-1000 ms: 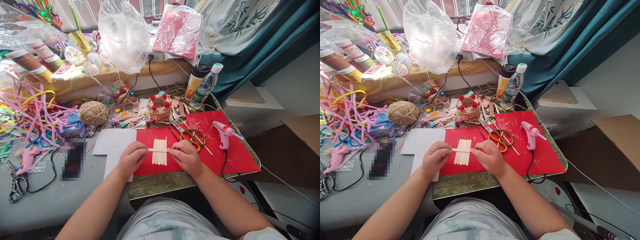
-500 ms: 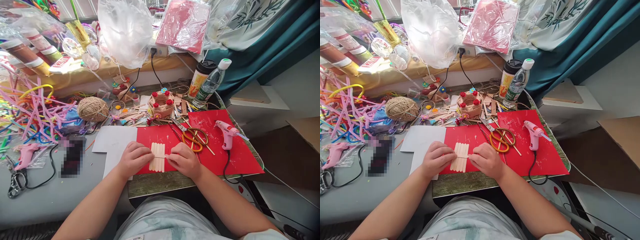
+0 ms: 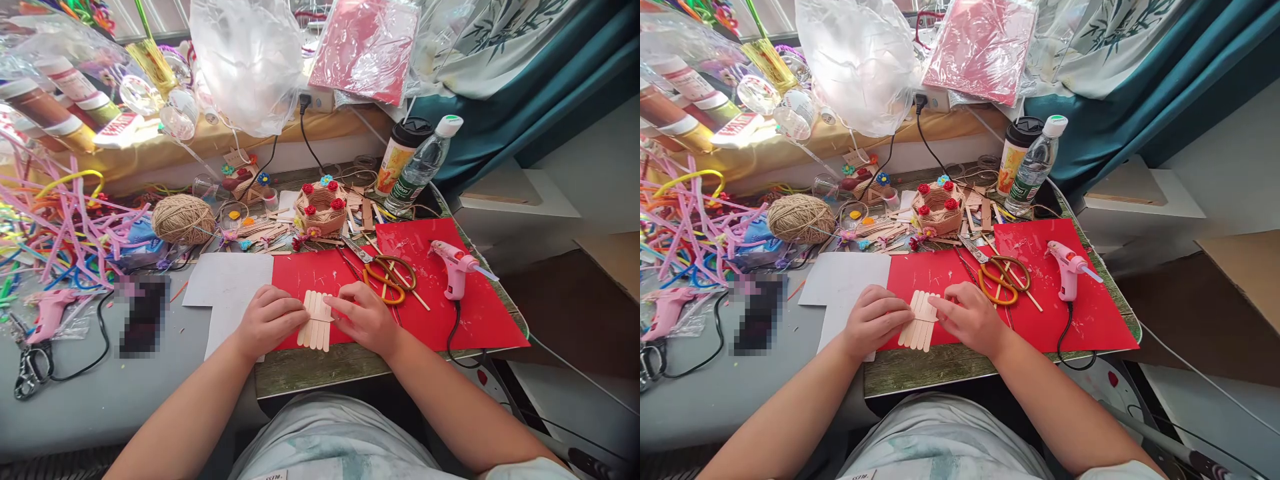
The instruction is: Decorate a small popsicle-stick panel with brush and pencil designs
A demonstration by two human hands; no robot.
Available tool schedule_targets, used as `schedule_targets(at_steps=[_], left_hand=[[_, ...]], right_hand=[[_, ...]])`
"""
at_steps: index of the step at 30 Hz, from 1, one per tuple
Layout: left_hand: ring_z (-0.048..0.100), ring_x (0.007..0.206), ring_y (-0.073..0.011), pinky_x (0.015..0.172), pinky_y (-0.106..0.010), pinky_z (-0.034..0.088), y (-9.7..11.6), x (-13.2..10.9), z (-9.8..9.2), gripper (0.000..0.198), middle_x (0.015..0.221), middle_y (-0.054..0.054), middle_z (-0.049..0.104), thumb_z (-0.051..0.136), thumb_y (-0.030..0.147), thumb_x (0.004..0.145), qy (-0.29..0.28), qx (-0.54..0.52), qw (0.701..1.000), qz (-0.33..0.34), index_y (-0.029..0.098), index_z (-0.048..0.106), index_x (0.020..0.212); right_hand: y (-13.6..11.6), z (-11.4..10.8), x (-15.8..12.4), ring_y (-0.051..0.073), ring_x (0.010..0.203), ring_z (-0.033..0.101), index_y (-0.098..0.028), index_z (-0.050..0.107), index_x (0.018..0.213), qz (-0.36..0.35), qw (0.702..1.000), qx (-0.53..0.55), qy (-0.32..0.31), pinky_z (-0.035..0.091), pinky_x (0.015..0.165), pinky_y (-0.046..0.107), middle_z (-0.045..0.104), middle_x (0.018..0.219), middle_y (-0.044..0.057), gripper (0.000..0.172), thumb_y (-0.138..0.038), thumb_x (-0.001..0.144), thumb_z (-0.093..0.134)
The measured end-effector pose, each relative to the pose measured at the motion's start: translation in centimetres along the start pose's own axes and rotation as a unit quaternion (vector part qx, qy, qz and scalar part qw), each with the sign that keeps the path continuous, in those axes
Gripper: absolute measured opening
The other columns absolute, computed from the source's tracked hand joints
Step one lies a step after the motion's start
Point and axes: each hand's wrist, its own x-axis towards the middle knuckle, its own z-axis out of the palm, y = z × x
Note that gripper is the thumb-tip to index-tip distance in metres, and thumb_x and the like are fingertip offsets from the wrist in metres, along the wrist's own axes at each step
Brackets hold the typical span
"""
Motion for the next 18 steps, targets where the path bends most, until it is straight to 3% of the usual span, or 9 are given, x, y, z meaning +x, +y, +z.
schedule_targets(at_steps=[7, 11, 18], left_hand=[[0.065, 0.085, -0.0160, 0.079, -0.035, 0.048, -0.13, -0.25, 0.12, 0.018, 0.097, 0.000, 0.080, 0.070, 0.021, 0.096, -0.011, -0.013, 1.000, -0.006, 0.030, 0.072, 0.111], [0.065, 0.084, -0.0169, 0.078, -0.035, 0.048, -0.05, -0.04, 0.08, 0.017, 0.096, -0.001, 0.080, 0.072, 0.018, 0.095, -0.001, -0.015, 1.000, 0.000, 0.027, 0.070, 0.109], [0.066, 0.084, -0.0167, 0.079, -0.035, 0.049, -0.19, -0.13, 0.39, 0.015, 0.098, -0.003, 0.079, 0.065, 0.018, 0.098, -0.026, -0.039, 0.999, -0.021, 0.027, 0.068, 0.110]], right_hand=[[0.17, 0.24, -0.32, 0.025, 0.095, 0.064, -0.030, 0.051, 0.154, 0.028, 0.999, 0.014, 0.006, 0.058, 0.084, 0.041, 0.066, 0.111, 0.010, 0.061, -0.015, 0.097, 0.069], [0.22, 0.05, -0.21, 0.022, 0.088, 0.062, -0.032, 0.067, 0.136, 0.001, 1.000, 0.025, -0.003, 0.055, 0.078, 0.038, 0.065, 0.101, 0.007, 0.044, -0.011, 0.098, 0.067], [0.14, 0.16, -0.24, 0.023, 0.092, 0.065, -0.028, 0.071, 0.128, 0.006, 0.999, 0.035, -0.007, 0.055, 0.083, 0.041, 0.070, 0.103, 0.008, 0.034, -0.011, 0.099, 0.066]])
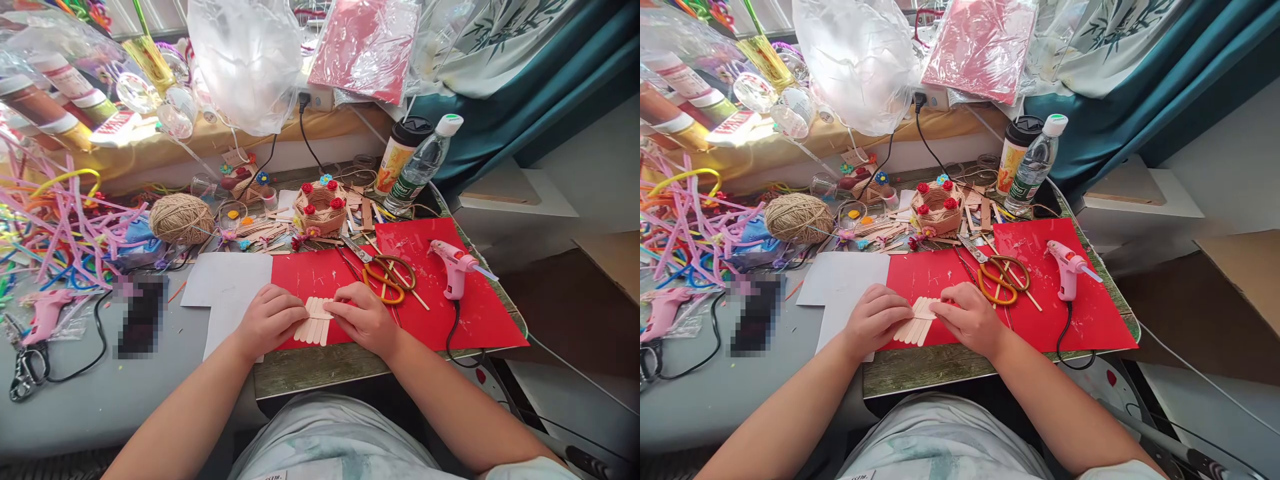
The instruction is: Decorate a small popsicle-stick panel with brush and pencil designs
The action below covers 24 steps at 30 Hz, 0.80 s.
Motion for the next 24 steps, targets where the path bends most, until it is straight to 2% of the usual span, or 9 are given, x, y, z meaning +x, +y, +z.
schedule_targets(at_steps=[3, 7, 11, 13, 16, 19, 21, 22, 24], left_hand=[[0.066, 0.084, -0.0167, 0.078, -0.034, 0.049, 0.0, 0.0, 0.2, 0.014, 0.099, -0.004, 0.079, 0.062, 0.019, 0.099, -0.016, -0.011, 1.000, -0.006, 0.027, 0.068, 0.109], [0.066, 0.085, -0.0177, 0.080, -0.035, 0.049, 0.0, 0.2, 0.3, 0.015, 0.097, -0.004, 0.079, 0.062, 0.017, 0.098, -0.027, -0.012, 1.000, -0.003, 0.026, 0.067, 0.110], [0.067, 0.085, -0.0187, 0.080, -0.036, 0.051, -0.2, 0.1, 0.3, 0.015, 0.098, -0.006, 0.079, 0.064, 0.025, 0.097, -0.035, -0.043, 0.998, -0.009, 0.027, 0.066, 0.112], [0.068, 0.085, -0.0186, 0.079, -0.036, 0.051, -0.3, 0.0, 0.4, 0.017, 0.098, -0.006, 0.078, 0.066, 0.024, 0.096, -0.039, -0.070, 0.997, -0.020, 0.026, 0.066, 0.113], [0.068, 0.080, -0.0161, 0.078, -0.034, 0.052, -0.4, -0.3, 0.9, 0.020, 0.092, -0.003, 0.077, 0.071, 0.019, 0.094, -0.022, -0.108, 0.990, -0.094, 0.027, 0.066, 0.111], [0.067, 0.076, -0.0141, 0.072, -0.029, 0.053, -0.4, -0.7, 1.6, 0.044, 0.087, 0.000, 0.073, 0.074, 0.026, 0.093, 0.024, -0.131, 0.966, -0.222, 0.027, 0.058, 0.134], [0.066, 0.072, -0.0131, 0.065, -0.026, 0.052, -0.6, -0.9, 2.0, 0.067, 0.084, 0.002, 0.071, 0.074, 0.032, 0.094, 0.031, -0.155, 0.940, -0.302, 0.026, 0.043, 0.153], [0.065, 0.070, -0.0125, 0.062, -0.025, 0.050, -0.7, -1.0, 2.1, 0.073, 0.083, 0.003, 0.070, 0.073, 0.034, 0.095, 0.022, -0.167, 0.929, -0.330, 0.026, 0.038, 0.158], [0.063, 0.067, -0.0116, 0.060, -0.024, 0.049, -1.1, -1.0, 2.2, 0.067, 0.081, 0.003, 0.067, 0.067, 0.036, 0.099, -0.008, -0.165, 0.925, -0.342, 0.026, 0.039, 0.159]], right_hand=[[0.0, -0.1, 0.1, 0.024, 0.098, 0.067, -0.028, 0.071, 0.125, -0.003, 1.000, 0.012, -0.006, 0.056, 0.088, 0.043, 0.074, 0.110, 0.009, 0.031, -0.011, 0.100, 0.065], [-0.2, -0.2, 0.5, 0.024, 0.100, 0.068, -0.028, 0.071, 0.121, 0.000, 1.000, 0.019, -0.017, 0.056, 0.089, 0.044, 0.079, 0.110, 0.007, 0.027, -0.012, 0.101, 0.064], [-0.4, 0.0, 0.7, 0.024, 0.095, 0.068, -0.026, 0.070, 0.118, -0.001, 1.000, 0.018, -0.017, 0.056, 0.087, 0.043, 0.079, 0.105, 0.007, 0.025, -0.010, 0.101, 0.061], [-0.3, 0.3, 0.7, 0.024, 0.092, 0.068, -0.024, 0.068, 0.118, 0.006, 1.000, 0.025, -0.015, 0.056, 0.084, 0.042, 0.078, 0.102, 0.008, 0.023, -0.011, 0.101, 0.060], [0.0, 0.8, 0.6, 0.023, 0.088, 0.068, -0.023, 0.063, 0.131, 0.026, 0.998, 0.048, -0.018, 0.057, 0.082, 0.040, 0.077, 0.101, 0.008, 0.029, -0.015, 0.103, 0.062], [0.3, 0.9, 0.4, 0.024, 0.092, 0.070, -0.022, 0.057, 0.143, 0.066, 0.996, 0.057, -0.018, 0.059, 0.086, 0.041, 0.077, 0.104, 0.009, 0.042, -0.020, 0.102, 0.065], [0.3, 0.8, 0.4, 0.025, 0.098, 0.070, -0.023, 0.061, 0.137, 0.097, 0.994, 0.052, -0.002, 0.058, 0.090, 0.044, 0.076, 0.108, 0.009, 0.037, -0.022, 0.101, 0.067], [0.4, 0.7, 0.5, 0.025, 0.100, 0.070, -0.024, 0.065, 0.131, 0.111, 0.993, 0.049, 0.011, 0.058, 0.091, 0.044, 0.076, 0.108, 0.009, 0.030, -0.023, 0.100, 0.068], [0.5, 0.4, 0.6, 0.025, 0.097, 0.070, -0.024, 0.068, 0.119, 0.133, 0.990, 0.041, 0.039, 0.057, 0.091, 0.045, 0.076, 0.104, 0.009, 0.019, -0.022, 0.100, 0.066]])
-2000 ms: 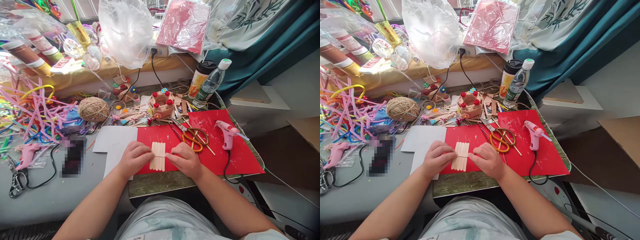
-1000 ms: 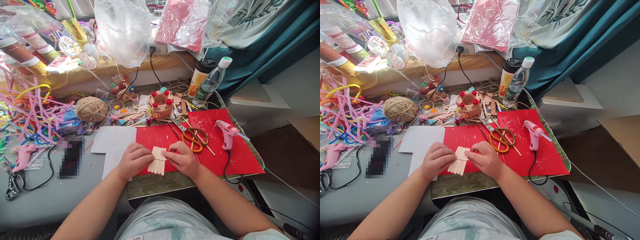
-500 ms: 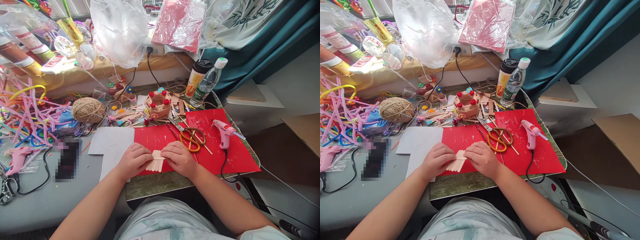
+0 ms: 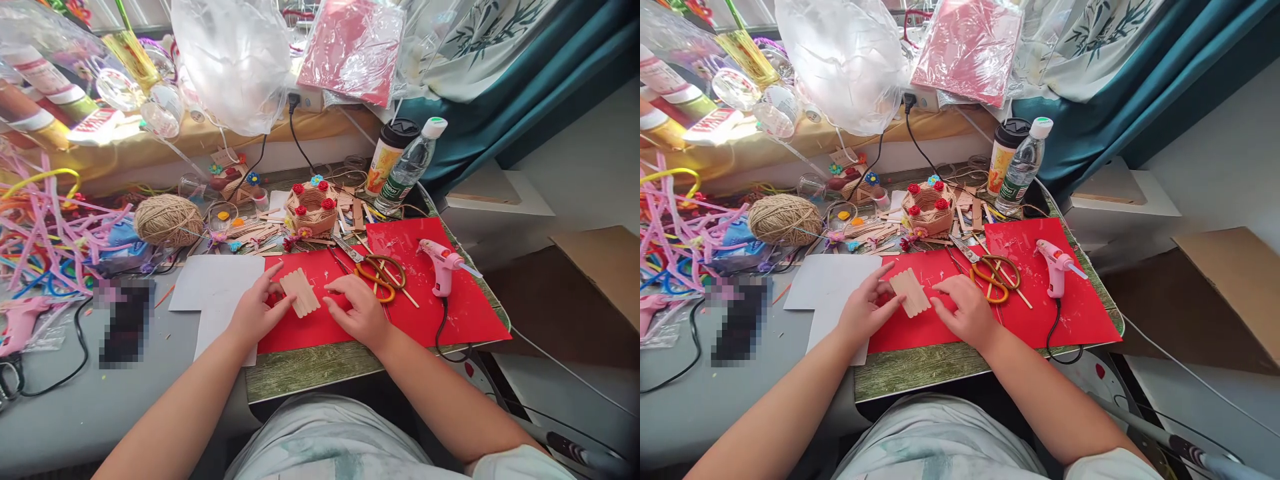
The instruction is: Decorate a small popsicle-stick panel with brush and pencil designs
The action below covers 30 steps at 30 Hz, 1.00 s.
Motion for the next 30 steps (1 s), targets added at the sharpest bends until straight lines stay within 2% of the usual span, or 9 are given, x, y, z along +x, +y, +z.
schedule_targets(at_steps=[3, 8, 12, 14, 17, 20, 23, 26, 30], left_hand=[[0.062, 0.068, -0.0124, 0.063, -0.026, 0.052, -0.4, 0.3, -0.1, 0.047, 0.085, 0.000, 0.068, 0.056, 0.033, 0.104, -0.031, 0.054, 0.998, 0.029, 0.023, 0.052, 0.150], [0.066, 0.083, -0.0196, 0.074, -0.034, 0.055, -0.5, 0.9, 0.2, 0.040, 0.091, -0.005, 0.071, 0.054, 0.030, 0.104, -0.058, 0.120, 0.989, 0.069, 0.023, 0.061, 0.143], [0.064, 0.115, -0.0297, 0.099, -0.050, 0.053, -0.4, 1.1, 0.3, 0.036, 0.122, -0.013, 0.071, 0.057, 0.033, 0.103, -0.045, 0.158, 0.983, 0.086, 0.023, 0.068, 0.136], [0.058, 0.132, -0.0324, 0.111, -0.054, 0.048, -0.2, 0.9, 0.3, 0.039, 0.143, -0.015, 0.064, 0.056, 0.033, 0.104, -0.046, 0.182, 0.976, 0.107, 0.024, 0.065, 0.140], [0.046, 0.151, -0.0305, 0.123, -0.054, 0.039, 0.0, 0.3, 0.4, 0.052, 0.163, -0.012, 0.051, 0.050, 0.035, 0.107, -0.111, 0.240, 0.949, 0.171, 0.025, 0.048, 0.158], [0.033, 0.160, -0.0311, 0.129, -0.056, 0.030, 0.0, -0.4, 0.9, 0.069, 0.172, -0.013, 0.036, 0.047, 0.047, 0.108, -0.159, 0.293, 0.922, 0.198, 0.022, 0.027, 0.168], [0.029, 0.162, -0.0315, 0.131, -0.055, 0.028, -0.2, -0.7, 1.3, 0.076, 0.173, -0.014, 0.031, 0.046, 0.053, 0.107, -0.159, 0.318, 0.912, 0.206, 0.020, 0.019, 0.170], [0.030, 0.162, -0.0320, 0.130, -0.054, 0.029, -0.3, -0.5, 1.2, 0.075, 0.173, -0.014, 0.032, 0.045, 0.054, 0.107, -0.160, 0.341, 0.901, 0.214, 0.018, 0.023, 0.170], [0.038, 0.157, -0.0354, 0.128, -0.054, 0.034, 0.6, -0.6, 1.1, 0.068, 0.168, -0.016, 0.042, 0.052, 0.052, 0.105, -0.148, 0.373, 0.886, 0.230, 0.012, 0.045, 0.160]], right_hand=[[0.1, -0.1, 0.2, 0.025, 0.096, 0.070, -0.024, 0.069, 0.117, -0.005, 1.000, -0.001, -0.015, 0.056, 0.091, 0.046, 0.075, 0.102, 0.008, 0.018, -0.019, 0.101, 0.063], [-0.1, 0.6, 0.0, 0.026, 0.105, 0.065, -0.024, 0.073, 0.120, -0.084, 0.984, -0.042, -0.152, 0.054, 0.096, 0.046, 0.073, 0.113, 0.011, 0.021, -0.025, 0.099, 0.069], [-0.3, 1.2, -0.1, 0.026, 0.107, 0.062, -0.023, 0.075, 0.109, -0.099, 0.968, -0.099, -0.210, 0.051, 0.098, 0.047, 0.072, 0.114, 0.010, 0.014, -0.032, 0.097, 0.073], [-0.3, 1.3, -0.2, 0.026, 0.109, 0.062, -0.023, 0.075, 0.107, -0.096, 0.965, -0.112, -0.215, 0.050, 0.099, 0.047, 0.072, 0.114, 0.009, 0.011, -0.030, 0.098, 0.072], [-0.4, 1.4, -0.1, 0.028, 0.114, 0.061, -0.023, 0.074, 0.106, -0.103, 0.966, -0.115, -0.210, 0.049, 0.103, 0.048, 0.072, 0.119, 0.010, 0.010, -0.027, 0.098, 0.071], [-0.6, 1.4, -0.1, 0.029, 0.121, 0.061, -0.022, 0.072, 0.113, -0.112, 0.967, -0.101, -0.205, 0.049, 0.107, 0.049, 0.072, 0.127, 0.012, 0.016, -0.028, 0.097, 0.071], [-0.8, 1.4, 0.1, 0.028, 0.119, 0.063, -0.021, 0.071, 0.115, -0.113, 0.967, -0.090, -0.208, 0.050, 0.106, 0.049, 0.073, 0.123, 0.013, 0.020, -0.028, 0.097, 0.071], [-0.9, 1.3, 0.2, 0.029, 0.117, 0.064, -0.020, 0.072, 0.112, -0.116, 0.968, -0.081, -0.206, 0.052, 0.105, 0.049, 0.073, 0.119, 0.013, 0.018, -0.029, 0.096, 0.071], [-0.7, 1.2, 0.0, 0.029, 0.118, 0.065, -0.019, 0.073, 0.110, -0.117, 0.971, -0.057, -0.201, 0.052, 0.109, 0.049, 0.074, 0.121, 0.014, 0.016, -0.030, 0.098, 0.070]])
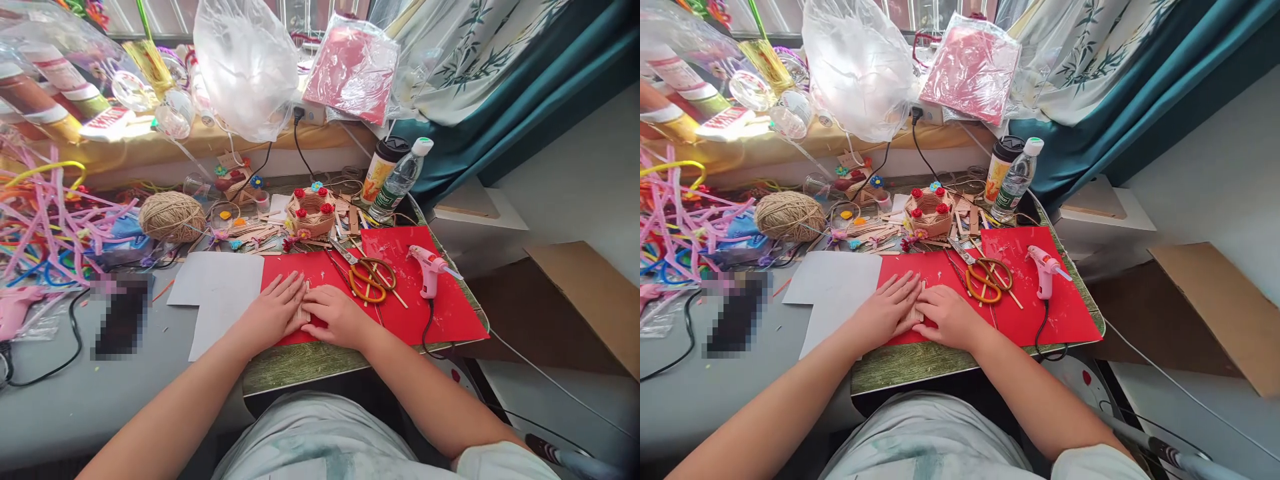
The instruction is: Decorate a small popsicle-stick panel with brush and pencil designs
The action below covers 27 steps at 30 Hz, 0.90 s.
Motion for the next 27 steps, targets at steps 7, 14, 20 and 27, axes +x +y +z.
schedule_targets(at_steps=[7, 14, 20, 27], left_hand=[[0.071, 0.118, -0.0283, 0.101, -0.046, 0.058, 2.7, -0.8, -1.1, 0.029, 0.127, -0.015, 0.076, 0.051, 0.023, 0.106, 0.036, 0.021, 0.999, 0.023, 0.014, 0.072, 0.124], [0.074, 0.108, -0.0259, 0.094, -0.044, 0.063, 4.4, -1.8, -1.8, 0.023, 0.117, -0.013, 0.078, 0.053, 0.018, 0.104, 0.049, 0.007, 0.998, 0.026, 0.014, 0.072, 0.116], [0.075, 0.104, -0.0222, 0.094, -0.040, 0.063, 6.1, -3.3, -2.9, 0.021, 0.114, -0.009, 0.079, 0.055, 0.023, 0.105, 0.057, -0.041, 0.997, 0.000, 0.018, 0.073, 0.114], [0.066, 0.131, -0.0313, 0.107, -0.050, 0.059, 6.7, -4.4, -1.6, 0.045, 0.145, -0.014, 0.067, 0.059, 0.033, 0.104, 0.063, -0.044, 0.996, -0.053, 0.016, 0.059, 0.145]], right_hand=[[0.5, 0.7, -0.5, 0.026, 0.102, 0.066, -0.024, 0.076, 0.108, 0.017, 0.999, 0.013, 0.033, 0.057, 0.097, 0.047, 0.074, 0.109, 0.010, 0.019, -0.016, 0.099, 0.061], [0.4, 0.4, -0.6, 0.025, 0.103, 0.064, -0.022, 0.077, 0.105, 0.018, 0.999, 0.008, 0.038, 0.056, 0.098, 0.046, 0.074, 0.108, 0.010, 0.020, -0.013, 0.098, 0.061], [0.4, 0.3, -0.6, 0.026, 0.108, 0.063, -0.021, 0.077, 0.106, 0.031, 0.999, 0.013, 0.028, 0.054, 0.100, 0.046, 0.075, 0.109, 0.010, 0.020, -0.012, 0.096, 0.063], [-0.1, 0.1, -0.6, 0.027, 0.111, 0.061, -0.023, 0.074, 0.126, 0.032, 0.998, -0.047, -0.013, 0.049, 0.104, 0.048, 0.073, 0.114, 0.011, 0.026, -0.022, 0.104, 0.058]])
